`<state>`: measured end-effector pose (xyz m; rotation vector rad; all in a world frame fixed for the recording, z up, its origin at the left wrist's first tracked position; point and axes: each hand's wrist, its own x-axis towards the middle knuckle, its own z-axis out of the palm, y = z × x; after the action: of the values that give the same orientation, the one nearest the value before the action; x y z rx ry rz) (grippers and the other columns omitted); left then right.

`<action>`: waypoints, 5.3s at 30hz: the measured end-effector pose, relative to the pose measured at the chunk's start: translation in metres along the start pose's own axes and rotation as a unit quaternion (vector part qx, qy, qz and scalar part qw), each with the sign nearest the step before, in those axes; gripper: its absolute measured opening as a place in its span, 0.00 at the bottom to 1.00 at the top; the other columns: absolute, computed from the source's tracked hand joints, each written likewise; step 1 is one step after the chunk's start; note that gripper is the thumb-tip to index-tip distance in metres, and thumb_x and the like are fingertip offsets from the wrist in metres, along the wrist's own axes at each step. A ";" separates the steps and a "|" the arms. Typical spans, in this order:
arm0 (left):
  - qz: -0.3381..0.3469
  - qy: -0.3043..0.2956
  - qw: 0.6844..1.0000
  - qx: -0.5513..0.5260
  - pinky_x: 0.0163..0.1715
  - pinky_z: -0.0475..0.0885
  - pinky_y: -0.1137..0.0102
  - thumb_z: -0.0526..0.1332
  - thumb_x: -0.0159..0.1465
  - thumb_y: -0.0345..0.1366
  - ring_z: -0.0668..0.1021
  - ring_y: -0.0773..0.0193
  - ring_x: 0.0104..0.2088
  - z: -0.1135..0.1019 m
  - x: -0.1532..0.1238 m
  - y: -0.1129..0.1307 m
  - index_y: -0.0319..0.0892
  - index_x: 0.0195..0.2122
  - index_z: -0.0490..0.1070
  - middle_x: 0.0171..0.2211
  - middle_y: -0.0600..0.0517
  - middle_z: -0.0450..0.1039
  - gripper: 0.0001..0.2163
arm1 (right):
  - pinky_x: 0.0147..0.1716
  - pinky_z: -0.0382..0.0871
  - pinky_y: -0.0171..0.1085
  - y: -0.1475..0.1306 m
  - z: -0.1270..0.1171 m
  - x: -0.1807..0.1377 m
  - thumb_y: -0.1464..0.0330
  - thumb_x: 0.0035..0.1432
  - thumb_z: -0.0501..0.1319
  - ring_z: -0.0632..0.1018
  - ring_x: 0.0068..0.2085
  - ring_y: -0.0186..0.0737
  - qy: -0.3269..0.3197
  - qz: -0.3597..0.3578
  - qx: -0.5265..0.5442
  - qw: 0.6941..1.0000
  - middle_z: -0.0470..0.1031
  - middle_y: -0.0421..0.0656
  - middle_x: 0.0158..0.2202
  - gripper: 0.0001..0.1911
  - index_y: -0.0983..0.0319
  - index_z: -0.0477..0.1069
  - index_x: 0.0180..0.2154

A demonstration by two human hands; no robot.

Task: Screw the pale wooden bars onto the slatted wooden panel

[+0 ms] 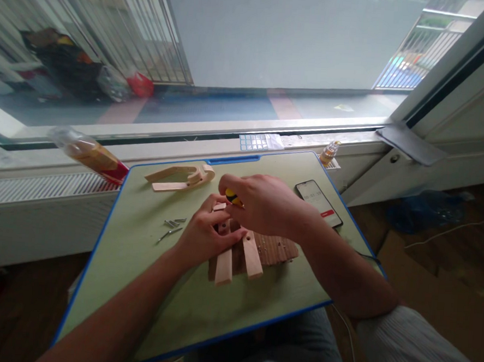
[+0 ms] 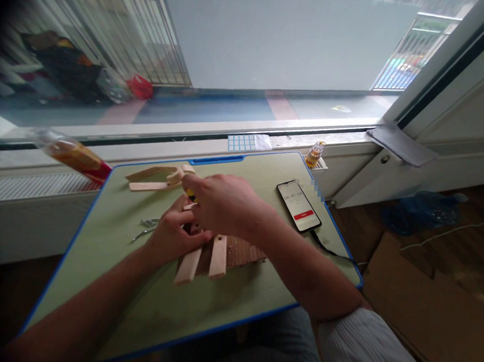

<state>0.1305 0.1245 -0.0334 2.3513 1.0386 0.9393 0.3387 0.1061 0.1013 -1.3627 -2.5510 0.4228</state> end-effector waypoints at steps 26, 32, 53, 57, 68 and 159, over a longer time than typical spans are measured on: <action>-0.058 -0.020 0.993 -0.098 0.58 0.77 0.61 0.74 0.61 0.40 0.80 0.54 0.50 0.007 0.002 -0.016 0.45 0.44 0.86 0.49 0.48 0.75 0.11 | 0.29 0.48 0.43 0.003 0.002 0.000 0.66 0.69 0.57 0.78 0.36 0.43 0.022 0.009 -0.037 0.999 0.85 0.49 0.43 0.11 0.61 0.74 0.48; -0.041 -0.035 0.990 -0.133 0.54 0.77 0.62 0.75 0.61 0.40 0.80 0.54 0.50 0.002 0.003 -0.019 0.44 0.42 0.85 0.49 0.47 0.76 0.09 | 0.29 0.46 0.43 0.004 0.003 0.000 0.64 0.70 0.57 0.79 0.35 0.43 0.035 0.009 -0.041 0.999 0.85 0.49 0.41 0.12 0.61 0.74 0.48; -0.084 -0.051 0.986 -0.137 0.55 0.76 0.63 0.76 0.61 0.46 0.79 0.54 0.52 0.002 -0.004 -0.017 0.48 0.50 0.86 0.50 0.48 0.75 0.17 | 0.36 0.57 0.41 0.009 -0.006 -0.003 0.66 0.68 0.58 0.76 0.40 0.43 -0.044 -0.029 0.003 0.999 0.82 0.49 0.44 0.08 0.61 0.71 0.46; -0.082 -0.041 0.987 -0.132 0.52 0.76 0.63 0.75 0.63 0.47 0.79 0.56 0.49 0.003 -0.005 -0.016 0.49 0.52 0.86 0.47 0.48 0.74 0.18 | 0.38 0.59 0.41 0.008 -0.008 -0.003 0.69 0.67 0.57 0.76 0.41 0.43 -0.038 -0.022 0.001 0.999 0.82 0.49 0.42 0.08 0.62 0.72 0.45; -0.083 -0.029 0.986 -0.140 0.51 0.77 0.63 0.76 0.61 0.44 0.81 0.54 0.50 0.005 -0.006 -0.018 0.46 0.45 0.86 0.50 0.48 0.77 0.13 | 0.29 0.46 0.42 -0.006 0.006 0.005 0.66 0.67 0.57 0.75 0.34 0.40 0.031 0.014 -0.054 0.998 0.83 0.46 0.38 0.10 0.60 0.74 0.46; -0.071 -0.052 0.989 -0.115 0.49 0.76 0.65 0.73 0.65 0.43 0.79 0.57 0.45 0.005 -0.005 -0.019 0.45 0.48 0.86 0.44 0.49 0.74 0.13 | 0.28 0.51 0.41 -0.006 0.008 0.002 0.72 0.61 0.57 0.78 0.34 0.46 0.019 0.045 -0.024 0.999 0.83 0.49 0.38 0.23 0.63 0.68 0.58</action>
<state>0.1223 0.1322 -0.0503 2.0851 0.9846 0.8257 0.3301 0.1029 0.0958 -1.4917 -2.4918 0.3500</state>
